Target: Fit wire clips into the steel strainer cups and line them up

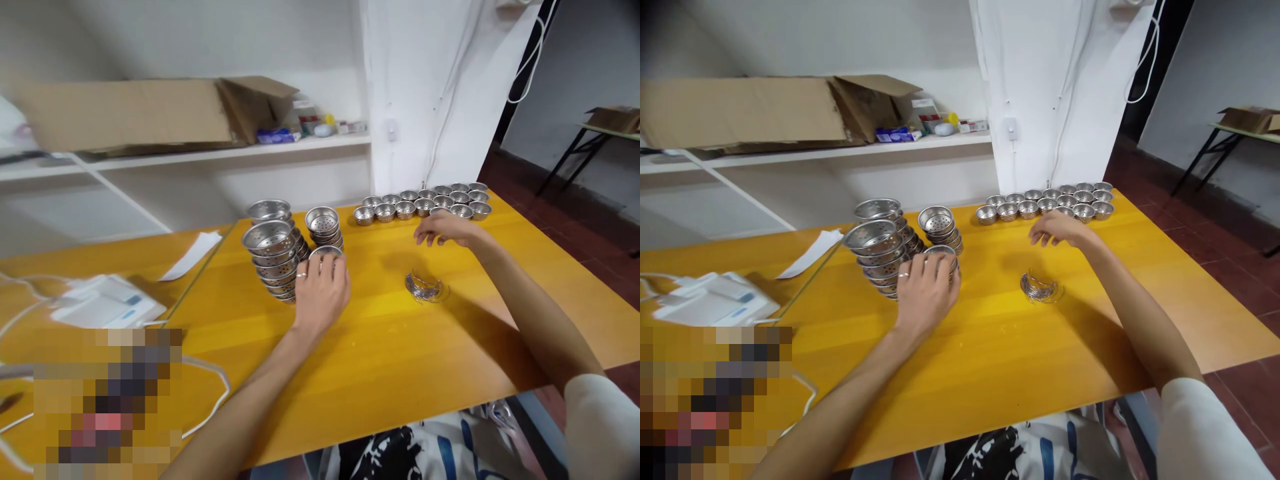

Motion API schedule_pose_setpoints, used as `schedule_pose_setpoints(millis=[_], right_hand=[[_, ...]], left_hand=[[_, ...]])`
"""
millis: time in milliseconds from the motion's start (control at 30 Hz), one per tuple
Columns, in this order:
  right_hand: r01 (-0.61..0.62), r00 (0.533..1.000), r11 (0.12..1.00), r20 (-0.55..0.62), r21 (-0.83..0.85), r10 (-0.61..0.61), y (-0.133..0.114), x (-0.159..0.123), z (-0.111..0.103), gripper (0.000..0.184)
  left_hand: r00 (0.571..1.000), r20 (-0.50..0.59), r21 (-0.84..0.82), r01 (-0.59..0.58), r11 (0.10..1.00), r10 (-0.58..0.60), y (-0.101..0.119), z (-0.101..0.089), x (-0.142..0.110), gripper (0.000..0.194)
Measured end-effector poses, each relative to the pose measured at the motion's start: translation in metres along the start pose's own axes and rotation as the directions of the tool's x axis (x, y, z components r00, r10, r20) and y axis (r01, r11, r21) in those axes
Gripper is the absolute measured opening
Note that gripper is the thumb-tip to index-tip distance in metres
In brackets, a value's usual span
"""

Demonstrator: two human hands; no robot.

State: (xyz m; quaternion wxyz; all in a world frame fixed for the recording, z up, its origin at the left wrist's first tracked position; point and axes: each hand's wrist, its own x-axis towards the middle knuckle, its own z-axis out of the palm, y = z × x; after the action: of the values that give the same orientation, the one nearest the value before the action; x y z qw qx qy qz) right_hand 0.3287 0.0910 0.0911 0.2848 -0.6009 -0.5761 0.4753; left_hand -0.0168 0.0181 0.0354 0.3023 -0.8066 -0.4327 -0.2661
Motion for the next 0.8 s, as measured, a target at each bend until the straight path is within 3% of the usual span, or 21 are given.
schedule_pose_setpoints(millis=[33, 100, 167, 200, 267, 333, 467, 600, 700, 800], right_hand=[[0.045, 0.993, 0.976, 0.113, -0.212, -0.021, -0.006, -0.006, 0.009, 0.011], [0.082, 0.965, 0.831, 0.253, -0.551, 0.073, -0.014, -0.016, 0.034, 0.006], [0.109, 0.958, 0.604, 0.246, -0.789, 0.148, -0.017, -0.022, 0.061, 0.004], [0.109, 0.969, 0.515, 0.207, -0.850, 0.138, -0.017, -0.024, 0.073, 0.012], [0.099, 0.986, 0.439, 0.149, -0.893, 0.080, -0.017, -0.026, 0.089, 0.030], [0.099, 0.991, 0.443, 0.131, -0.891, 0.041, -0.016, -0.028, 0.095, 0.037], [0.151, 0.983, 0.458, 0.182, -0.876, 0.024, -0.017, -0.029, 0.085, 0.023], [0.236, 0.969, 0.470, 0.242, -0.851, -0.048, -0.019, -0.028, 0.074, 0.021], [0.256, 0.963, 0.464, 0.265, -0.848, -0.048, -0.020, -0.028, 0.074, 0.020], [0.302, 0.942, 0.520, 0.333, -0.799, -0.036, -0.021, -0.027, 0.074, 0.018]], left_hand=[[0.999, 0.030, 0.008, 0.012, 1.000, -0.012, -0.004, 0.000, 0.002, 0.023], [0.998, 0.069, -0.014, 0.015, 1.000, -0.014, -0.009, 0.005, 0.003, 0.025], [0.997, 0.077, -0.051, 0.020, 0.998, -0.016, -0.013, 0.011, 0.001, 0.028], [0.997, 0.073, -0.070, 0.027, 0.997, -0.022, -0.014, 0.015, 0.000, 0.029], [0.998, 0.053, -0.114, 0.041, 0.993, -0.035, -0.016, 0.019, -0.001, 0.032], [0.998, 0.018, -0.183, 0.066, 0.981, -0.064, -0.017, 0.021, -0.003, 0.036], [0.997, -0.051, -0.394, 0.026, 0.919, -0.050, -0.013, 0.019, -0.010, 0.041], [0.982, -0.076, -0.539, -0.185, 0.822, 0.171, 0.008, 0.017, -0.019, 0.047], [0.930, -0.046, -0.564, -0.326, 0.758, 0.366, 0.022, 0.017, -0.023, 0.053], [0.879, 0.018, -0.573, -0.382, 0.725, 0.477, 0.024, 0.021, -0.022, 0.054]])
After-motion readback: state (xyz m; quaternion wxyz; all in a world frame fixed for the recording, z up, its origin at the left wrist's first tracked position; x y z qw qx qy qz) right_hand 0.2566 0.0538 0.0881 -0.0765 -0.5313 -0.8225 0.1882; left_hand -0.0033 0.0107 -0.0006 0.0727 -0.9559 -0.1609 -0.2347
